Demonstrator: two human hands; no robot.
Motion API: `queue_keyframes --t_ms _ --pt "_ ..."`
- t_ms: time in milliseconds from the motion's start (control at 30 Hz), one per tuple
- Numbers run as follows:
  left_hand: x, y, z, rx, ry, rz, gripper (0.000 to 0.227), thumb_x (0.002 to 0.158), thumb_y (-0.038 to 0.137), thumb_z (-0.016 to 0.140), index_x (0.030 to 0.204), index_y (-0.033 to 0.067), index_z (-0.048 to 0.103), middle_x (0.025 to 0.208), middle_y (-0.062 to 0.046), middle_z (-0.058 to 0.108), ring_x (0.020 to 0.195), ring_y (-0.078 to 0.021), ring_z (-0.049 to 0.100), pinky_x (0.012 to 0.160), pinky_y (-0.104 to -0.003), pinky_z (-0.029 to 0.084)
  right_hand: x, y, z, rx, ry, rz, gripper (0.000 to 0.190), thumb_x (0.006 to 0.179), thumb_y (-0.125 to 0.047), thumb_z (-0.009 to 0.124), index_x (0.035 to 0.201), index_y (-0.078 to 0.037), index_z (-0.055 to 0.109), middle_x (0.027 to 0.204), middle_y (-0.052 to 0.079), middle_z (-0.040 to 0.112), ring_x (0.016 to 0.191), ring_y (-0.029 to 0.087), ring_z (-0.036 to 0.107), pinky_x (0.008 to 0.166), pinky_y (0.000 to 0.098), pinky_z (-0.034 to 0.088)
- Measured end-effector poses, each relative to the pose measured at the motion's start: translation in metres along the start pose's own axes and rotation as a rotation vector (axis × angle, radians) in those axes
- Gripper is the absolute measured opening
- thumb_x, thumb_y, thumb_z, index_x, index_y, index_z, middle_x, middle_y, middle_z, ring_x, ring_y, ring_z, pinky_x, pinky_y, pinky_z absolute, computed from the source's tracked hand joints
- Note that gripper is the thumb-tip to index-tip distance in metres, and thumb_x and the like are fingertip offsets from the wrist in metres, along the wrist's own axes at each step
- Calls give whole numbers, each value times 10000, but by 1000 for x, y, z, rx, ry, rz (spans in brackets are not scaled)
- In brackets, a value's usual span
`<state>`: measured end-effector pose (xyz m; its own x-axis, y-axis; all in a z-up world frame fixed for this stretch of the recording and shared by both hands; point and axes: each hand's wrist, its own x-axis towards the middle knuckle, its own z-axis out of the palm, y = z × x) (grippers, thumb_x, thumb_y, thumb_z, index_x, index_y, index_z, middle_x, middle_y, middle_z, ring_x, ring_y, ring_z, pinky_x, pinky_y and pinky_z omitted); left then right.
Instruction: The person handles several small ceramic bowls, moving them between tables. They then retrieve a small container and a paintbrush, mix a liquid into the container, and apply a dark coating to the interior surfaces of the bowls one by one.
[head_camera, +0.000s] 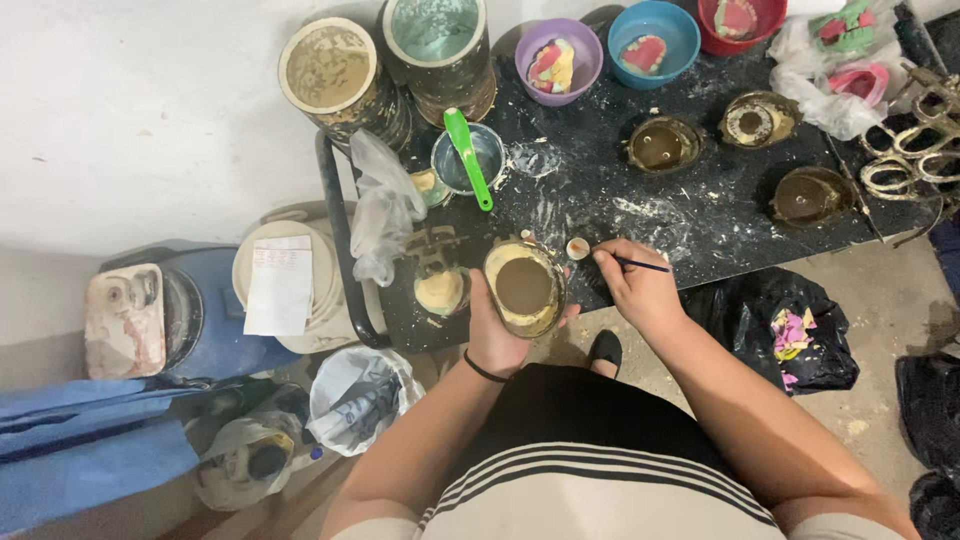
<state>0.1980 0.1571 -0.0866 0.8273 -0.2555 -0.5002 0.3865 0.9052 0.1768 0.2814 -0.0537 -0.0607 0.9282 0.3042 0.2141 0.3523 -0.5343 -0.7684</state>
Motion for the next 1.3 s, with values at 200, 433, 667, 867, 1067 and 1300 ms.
queue_keyframes --t_ms 200,433,667,867,1067,1300 --pt "-35 4 76 18 64 207 768 1015 710 363 1437 110 587 1365 -283 657 1152 -538 646 875 -596 598 -6 8 3 -35 -36 25 108 1017 -213 694 1060 -126 740 938 172 763 948 452 704 870 545 540" --pt "-30 0 72 -30 133 197 739 998 706 469 1431 126 620 1364 -251 671 1196 -474 663 940 -595 587 -8 -14 -14 25 -19 80 138 1011 -191 687 1097 -114 762 980 174 770 994 425 716 921 515 536" --pt "11 -6 12 54 -111 236 725 1076 630 380 1495 66 556 1398 -330 610 1267 -475 617 974 -626 553 -6 -83 -38 503 11 -190 184 1016 -155 657 932 -70 797 836 118 782 857 294 745 918 421 533" --pt "34 -28 -4 142 -75 278 631 1097 536 456 1442 28 600 1365 -279 650 1241 -388 657 1011 -527 573 1 -96 -45 227 -74 -236 176 1000 -166 653 992 -76 805 831 140 771 828 284 713 892 427 520" --pt "31 -23 10 213 -73 214 660 1089 551 492 1478 25 576 1413 -258 624 1275 -382 631 1041 -512 552 -4 -94 -58 277 -110 -267 157 986 -163 669 985 -88 807 852 114 789 764 292 736 749 406 565" --pt "38 -25 19 279 -31 220 641 1088 528 510 1447 5 602 1373 -263 652 1214 -381 670 989 -488 590 -21 -68 -56 220 -68 -190 240 1023 -211 614 1019 -61 801 906 182 788 836 345 763 789 459 588"
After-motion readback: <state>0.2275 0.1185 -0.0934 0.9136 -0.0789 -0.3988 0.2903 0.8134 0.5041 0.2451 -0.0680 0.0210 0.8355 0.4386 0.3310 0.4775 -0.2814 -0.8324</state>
